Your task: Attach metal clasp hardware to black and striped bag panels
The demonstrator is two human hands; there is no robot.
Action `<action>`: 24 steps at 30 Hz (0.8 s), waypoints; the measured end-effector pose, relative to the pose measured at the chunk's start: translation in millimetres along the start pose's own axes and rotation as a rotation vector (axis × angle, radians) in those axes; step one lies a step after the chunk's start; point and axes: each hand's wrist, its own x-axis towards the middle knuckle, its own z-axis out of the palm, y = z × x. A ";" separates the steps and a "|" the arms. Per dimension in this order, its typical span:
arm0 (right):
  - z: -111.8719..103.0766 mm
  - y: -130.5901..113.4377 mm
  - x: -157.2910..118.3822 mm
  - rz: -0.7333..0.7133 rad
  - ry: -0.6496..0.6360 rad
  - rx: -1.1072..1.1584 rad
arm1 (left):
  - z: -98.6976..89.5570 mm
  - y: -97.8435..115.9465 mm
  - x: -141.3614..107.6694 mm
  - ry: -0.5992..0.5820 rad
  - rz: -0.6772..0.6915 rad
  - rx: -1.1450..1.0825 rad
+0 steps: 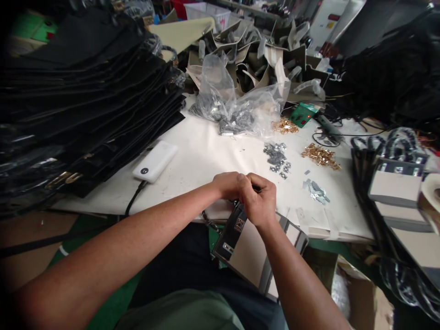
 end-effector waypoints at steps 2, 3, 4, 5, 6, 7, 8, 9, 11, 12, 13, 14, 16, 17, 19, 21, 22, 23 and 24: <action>-1.2 -0.6 -0.5 0.004 -0.054 -0.091 | -2.0 1.0 -2.2 0.007 -0.006 0.001; -2.2 0.1 -1.3 0.009 -0.071 -0.128 | -3.3 2.0 -3.8 0.011 -0.013 0.001; -3.3 1.5 -2.4 0.017 -0.073 -0.147 | -4.8 3.0 -5.5 0.012 -0.020 0.001; -4.8 3.6 -3.6 0.028 -0.061 -0.141 | -6.1 4.0 -7.1 0.014 -0.027 -0.001; -6.3 5.9 -4.8 0.041 -0.036 -0.112 | -7.1 4.9 -8.4 0.014 -0.033 -0.005; -8.0 7.9 -5.8 0.051 -0.003 -0.064 | -7.9 5.5 -9.5 0.013 -0.039 -0.010; -9.6 9.2 -6.5 0.057 0.032 -0.004 | -8.3 5.9 -10.4 0.011 -0.043 -0.017; -11.0 9.2 -7.0 0.051 0.061 0.061 | -8.4 6.0 -11.0 0.009 -0.048 -0.024; -13.0 5.2 -7.4 -0.007 0.109 0.200 | -8.2 6.1 -11.9 0.006 -0.054 -0.034; -13.4 1.6 -7.5 -0.058 0.127 0.273 | -8.0 6.1 -12.2 0.005 -0.054 -0.036; -13.5 -2.2 -7.6 -0.116 0.141 0.344 | -7.9 6.2 -12.5 0.005 -0.052 -0.036; -13.2 -5.4 -7.9 -0.177 0.154 0.403 | -7.9 6.5 -12.7 0.005 -0.049 -0.035; -12.2 -7.8 -8.8 -0.255 0.159 0.431 | -8.5 7.8 -13.0 0.006 -0.047 -0.028; -11.6 -6.6 -9.4 -0.256 0.152 0.403 | -8.9 8.8 -13.1 0.007 -0.051 -0.024; -10.9 -0.5 -10.2 -0.199 0.130 0.321 | -9.8 10.9 -13.1 0.004 -0.069 -0.016; -11.3 6.5 -10.2 -0.149 0.122 0.297 | -10.5 12.6 -12.6 0.000 -0.085 -0.010; -11.8 9.1 -10.2 -0.154 0.126 0.322 | -10.7 13.2 -12.2 -0.002 -0.088 -0.009; -12.2 11.0 -10.2 -0.169 0.130 0.355 | -10.9 13.7 -11.8 -0.003 -0.086 -0.009; -12.5 12.3 -10.5 -0.183 0.133 0.383 | -11.1 14.0 -11.4 -0.005 -0.085 -0.009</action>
